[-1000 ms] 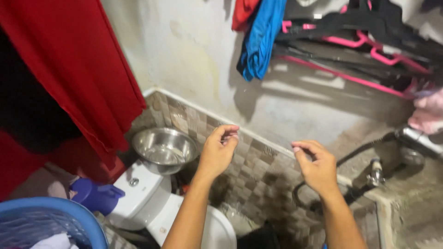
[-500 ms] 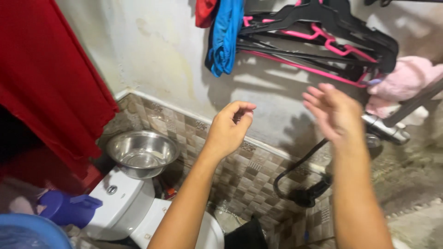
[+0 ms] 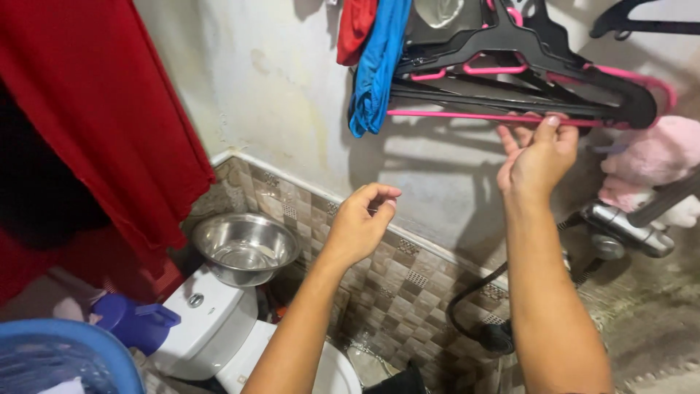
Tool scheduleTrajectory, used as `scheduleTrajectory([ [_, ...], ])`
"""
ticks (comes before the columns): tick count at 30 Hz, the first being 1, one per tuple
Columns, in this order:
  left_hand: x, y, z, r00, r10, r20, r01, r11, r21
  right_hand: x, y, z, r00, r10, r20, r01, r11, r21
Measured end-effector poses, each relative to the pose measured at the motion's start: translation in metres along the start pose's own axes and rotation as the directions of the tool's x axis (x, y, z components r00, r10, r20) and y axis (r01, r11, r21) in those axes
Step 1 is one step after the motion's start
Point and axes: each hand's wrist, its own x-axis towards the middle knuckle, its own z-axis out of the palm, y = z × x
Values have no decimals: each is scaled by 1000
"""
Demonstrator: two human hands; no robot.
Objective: Sorting laundry items from a basket and placing them onto plastic hangers.
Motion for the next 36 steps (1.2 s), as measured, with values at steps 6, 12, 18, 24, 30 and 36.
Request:
scheduleTrajectory([
  [6,3,-11,-7,996,69,-48,-67,997,38,2,-29,29,997,-6,78,12,997,-74],
  [12,19,-25,-7,993,35,-110,-32,999,33,32,-20,14,993,42,109,-41,999,-5],
  [18,39,-40,-4,996,-1,-87,3,1000,16,43,-23,28,992,13,124,-18,999,43],
  [24,46,-50,-4,996,4,-94,-3,1000,13,66,-17,20,983,54,176,-45,997,-57],
  [30,44,-45,-4,996,-11,-93,10,1000,-6,77,-30,13,987,-16,159,22,999,-36],
  [36,43,-68,-7,996,25,-90,-32,997,-75,46,-27,-25,998,29,48,-32,999,43],
])
